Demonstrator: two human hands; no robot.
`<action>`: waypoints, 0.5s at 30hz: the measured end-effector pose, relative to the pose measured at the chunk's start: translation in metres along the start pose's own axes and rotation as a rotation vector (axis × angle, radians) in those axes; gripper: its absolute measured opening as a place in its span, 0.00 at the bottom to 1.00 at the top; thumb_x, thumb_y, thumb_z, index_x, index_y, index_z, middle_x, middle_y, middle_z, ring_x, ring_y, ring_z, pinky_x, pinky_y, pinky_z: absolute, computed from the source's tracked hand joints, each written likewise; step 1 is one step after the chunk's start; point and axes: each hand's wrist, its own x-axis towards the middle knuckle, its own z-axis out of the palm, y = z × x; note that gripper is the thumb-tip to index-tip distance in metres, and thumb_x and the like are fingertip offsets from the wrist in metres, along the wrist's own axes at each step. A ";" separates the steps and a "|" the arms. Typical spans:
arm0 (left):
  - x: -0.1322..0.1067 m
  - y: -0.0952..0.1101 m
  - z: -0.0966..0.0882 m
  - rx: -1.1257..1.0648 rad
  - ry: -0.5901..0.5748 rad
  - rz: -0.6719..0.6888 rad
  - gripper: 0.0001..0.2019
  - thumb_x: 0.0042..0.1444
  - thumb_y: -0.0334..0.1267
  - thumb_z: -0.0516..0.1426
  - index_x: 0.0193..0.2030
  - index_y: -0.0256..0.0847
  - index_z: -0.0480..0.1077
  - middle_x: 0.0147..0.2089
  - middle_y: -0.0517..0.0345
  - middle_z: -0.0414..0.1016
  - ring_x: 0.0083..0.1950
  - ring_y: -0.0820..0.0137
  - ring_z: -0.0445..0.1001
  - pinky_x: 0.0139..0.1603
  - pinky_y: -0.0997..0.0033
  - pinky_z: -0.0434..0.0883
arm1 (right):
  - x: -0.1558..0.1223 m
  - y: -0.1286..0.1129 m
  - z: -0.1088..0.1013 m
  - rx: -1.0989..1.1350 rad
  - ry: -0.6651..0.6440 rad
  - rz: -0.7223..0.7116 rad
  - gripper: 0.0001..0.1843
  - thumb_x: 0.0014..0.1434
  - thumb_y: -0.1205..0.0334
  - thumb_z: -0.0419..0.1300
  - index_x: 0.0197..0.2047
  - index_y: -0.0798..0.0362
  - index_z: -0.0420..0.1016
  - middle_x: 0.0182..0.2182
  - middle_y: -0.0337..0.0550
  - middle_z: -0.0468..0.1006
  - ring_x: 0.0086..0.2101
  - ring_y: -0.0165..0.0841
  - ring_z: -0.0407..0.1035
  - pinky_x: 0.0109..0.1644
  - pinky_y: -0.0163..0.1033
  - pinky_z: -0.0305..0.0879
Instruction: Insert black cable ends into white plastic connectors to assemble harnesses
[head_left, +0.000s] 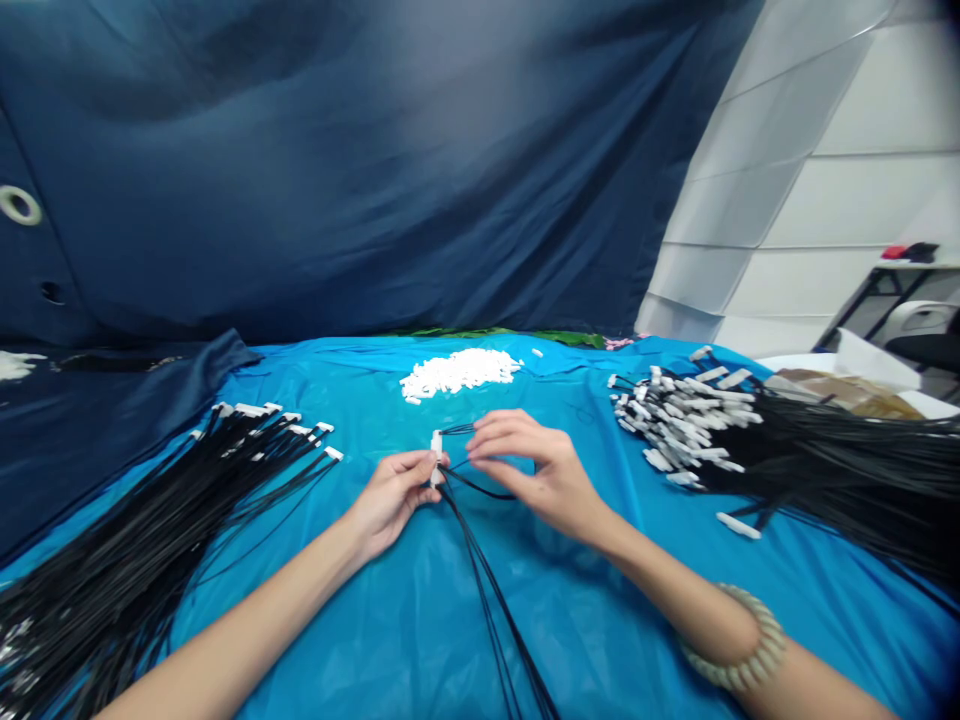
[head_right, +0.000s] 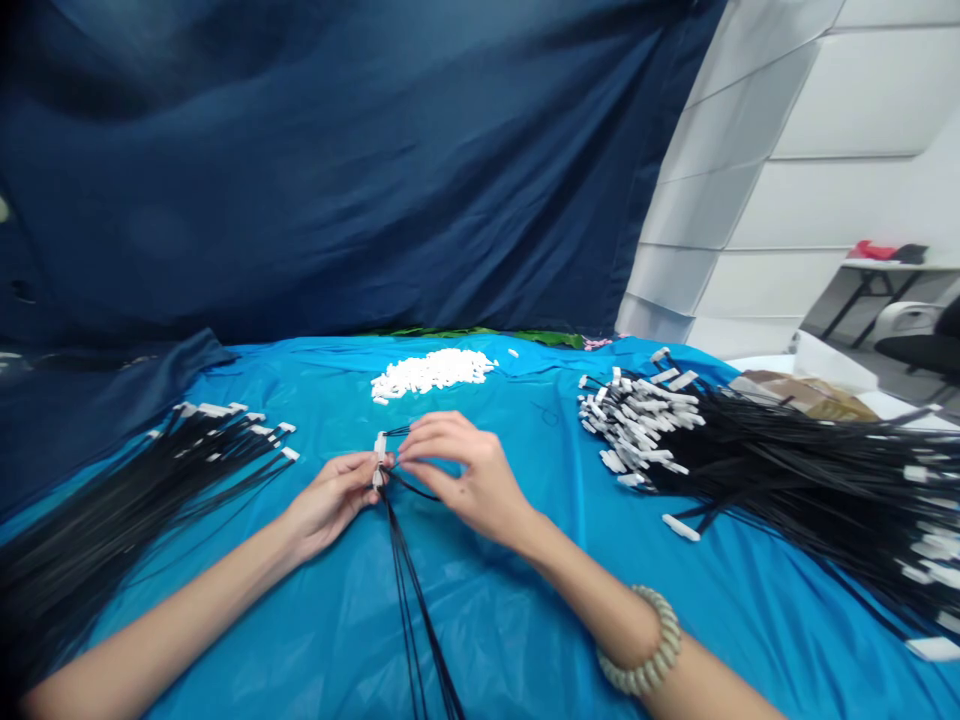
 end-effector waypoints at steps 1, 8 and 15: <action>0.000 0.000 0.001 0.006 0.006 0.001 0.07 0.41 0.34 0.60 0.28 0.32 0.73 0.25 0.56 0.67 0.25 0.79 0.64 0.22 0.83 0.63 | 0.003 -0.002 -0.005 0.153 0.060 0.116 0.04 0.53 0.66 0.56 0.32 0.52 0.72 0.32 0.42 0.74 0.39 0.33 0.65 0.46 0.42 0.62; -0.002 0.000 0.004 0.055 0.005 -0.010 0.09 0.40 0.36 0.61 0.28 0.31 0.73 0.25 0.55 0.67 0.26 0.77 0.64 0.21 0.81 0.63 | 0.011 -0.004 -0.030 0.458 0.456 0.403 0.09 0.55 0.59 0.53 0.39 0.49 0.71 0.23 0.34 0.64 0.17 0.20 0.54 0.19 0.30 0.54; -0.001 -0.002 0.004 0.087 0.015 -0.008 0.10 0.40 0.37 0.61 0.28 0.32 0.73 0.25 0.55 0.68 0.26 0.77 0.64 0.22 0.79 0.63 | -0.001 -0.005 -0.008 -0.285 0.069 0.127 0.07 0.52 0.65 0.56 0.31 0.54 0.75 0.22 0.39 0.67 0.25 0.26 0.60 0.28 0.33 0.56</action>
